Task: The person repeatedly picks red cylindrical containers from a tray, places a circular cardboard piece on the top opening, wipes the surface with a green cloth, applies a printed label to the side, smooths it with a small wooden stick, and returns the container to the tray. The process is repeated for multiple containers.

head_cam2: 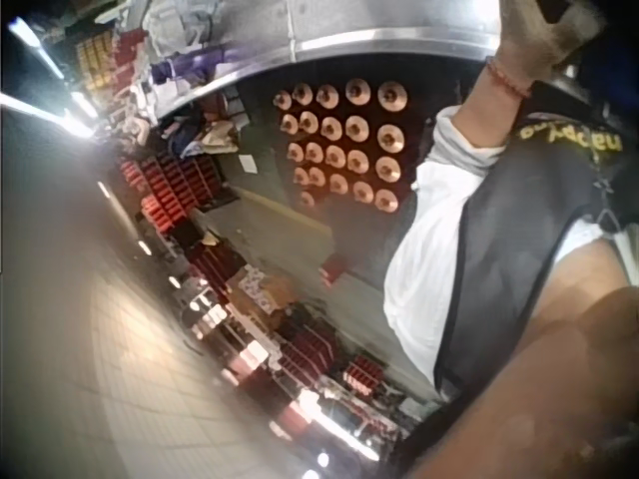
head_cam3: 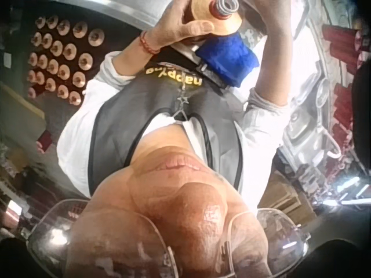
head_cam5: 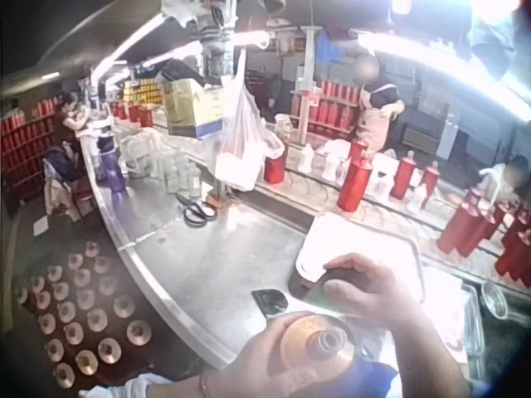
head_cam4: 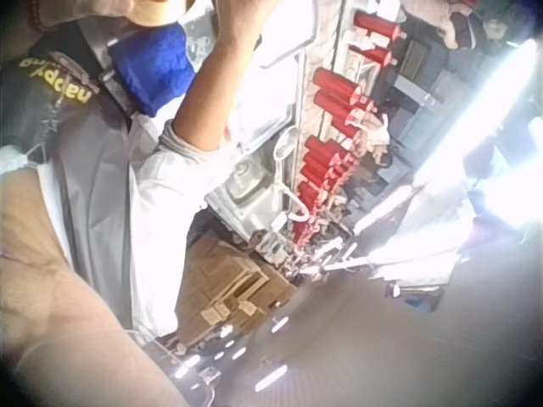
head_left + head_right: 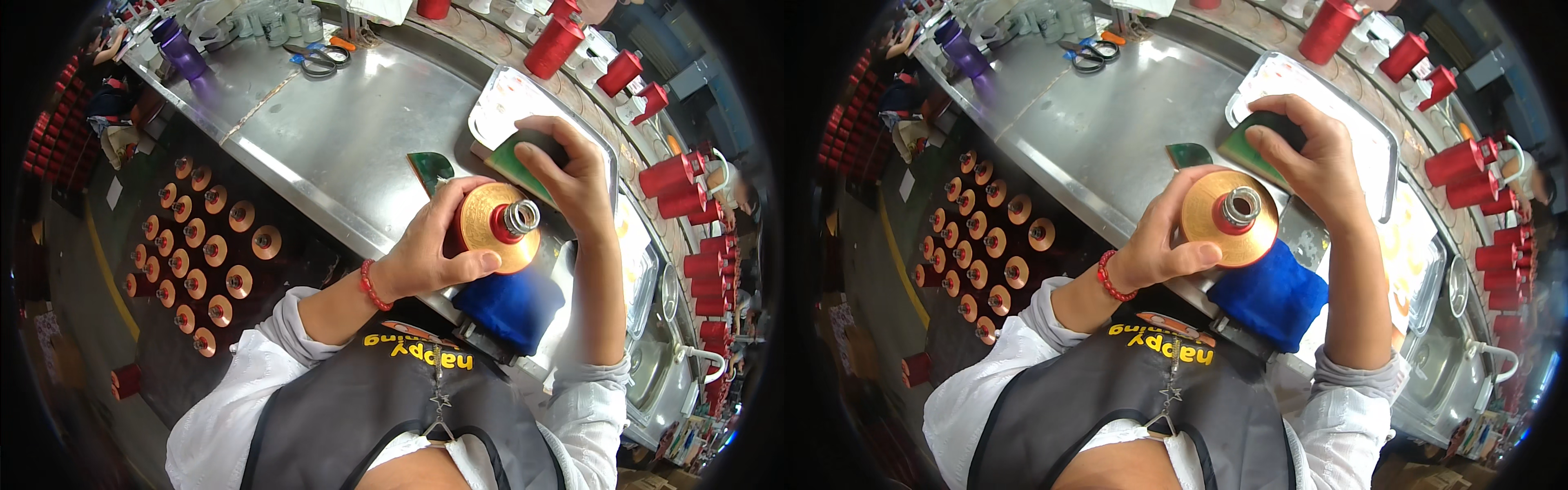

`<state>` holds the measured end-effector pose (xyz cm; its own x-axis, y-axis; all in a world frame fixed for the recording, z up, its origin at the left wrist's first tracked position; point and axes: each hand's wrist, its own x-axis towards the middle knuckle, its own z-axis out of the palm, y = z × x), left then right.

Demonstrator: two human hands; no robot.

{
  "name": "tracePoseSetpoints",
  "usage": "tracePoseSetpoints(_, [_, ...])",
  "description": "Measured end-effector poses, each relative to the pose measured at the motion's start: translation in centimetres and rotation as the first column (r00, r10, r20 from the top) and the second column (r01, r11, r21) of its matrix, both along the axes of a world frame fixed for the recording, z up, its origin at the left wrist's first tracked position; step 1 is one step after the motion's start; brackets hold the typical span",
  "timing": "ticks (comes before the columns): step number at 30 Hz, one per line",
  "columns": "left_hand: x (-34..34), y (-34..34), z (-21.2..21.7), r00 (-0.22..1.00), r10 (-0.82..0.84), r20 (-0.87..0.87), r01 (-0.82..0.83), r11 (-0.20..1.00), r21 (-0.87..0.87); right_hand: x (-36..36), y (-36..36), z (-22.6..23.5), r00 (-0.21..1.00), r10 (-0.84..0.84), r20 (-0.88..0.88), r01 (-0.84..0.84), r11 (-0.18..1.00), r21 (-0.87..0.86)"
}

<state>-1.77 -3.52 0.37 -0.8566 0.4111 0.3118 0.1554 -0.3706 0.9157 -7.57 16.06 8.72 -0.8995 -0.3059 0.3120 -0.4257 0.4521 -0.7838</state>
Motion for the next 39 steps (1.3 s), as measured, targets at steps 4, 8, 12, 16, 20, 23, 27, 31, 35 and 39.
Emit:
tracePoseSetpoints(4, [-0.6, -0.1, -0.3, 0.992, -0.104, 0.072, 0.100, 0.993, 0.058, -1.3, -1.4, 0.4, 0.985, 0.167, 0.033, -0.167, 0.986, -0.007])
tracePoseSetpoints(8, [-0.9, -0.6, -0.2, 0.987, -0.151, 0.045, 0.151, 0.988, 0.015, -1.7, -1.6, 1.3, 0.915, 0.385, 0.123, -0.388, 0.922, 0.000])
tracePoseSetpoints(12, [-0.8, -0.2, 0.1, 0.987, -0.160, 0.028, 0.158, 0.986, 0.060, -2.5, -1.7, 1.0, 0.959, 0.276, 0.070, -0.280, 0.959, 0.050])
tracePoseSetpoints(16, [-0.9, -0.6, 0.1, 0.981, -0.186, 0.062, 0.184, 0.982, 0.034, -3.1, -2.7, 0.8, 0.984, 0.169, 0.051, -0.177, 0.958, 0.225])
tracePoseSetpoints(20, [-1.1, -0.7, 0.0, 0.983, -0.177, 0.058, 0.176, 0.984, 0.028, -2.0, -2.8, 1.1, 0.920, 0.339, 0.196, -0.348, 0.938, 0.009])
tracePoseSetpoints(23, [-1.6, -0.9, -0.5, 0.980, -0.196, 0.043, 0.196, 0.981, -0.005, -2.5, -2.1, 0.4, 0.947, 0.264, 0.184, -0.264, 0.964, -0.027])
tracePoseSetpoints(27, [-1.4, -0.7, 0.2, 0.970, -0.231, 0.073, 0.230, 0.973, 0.024, -3.2, -2.0, 0.5, 0.975, 0.209, 0.078, -0.222, 0.945, 0.240])
tracePoseSetpoints(31, [-1.5, -0.8, -0.5, 0.973, -0.215, 0.087, 0.212, 0.976, 0.048, -1.6, -1.3, 0.6, 0.930, 0.257, 0.262, -0.147, 0.915, -0.376])
tracePoseSetpoints(35, [-1.8, -0.5, -2.2, 0.995, -0.064, -0.080, 0.065, 0.998, 0.004, 0.0, -0.9, -0.5, 0.987, 0.013, 0.158, 0.008, 0.991, -0.135])
tracePoseSetpoints(39, [-3.0, -1.9, -2.7, 0.783, 0.117, -0.611, -0.264, 0.952, -0.156, 3.2, 0.5, -2.7, 0.908, 0.079, 0.412, 0.231, 0.725, -0.648])
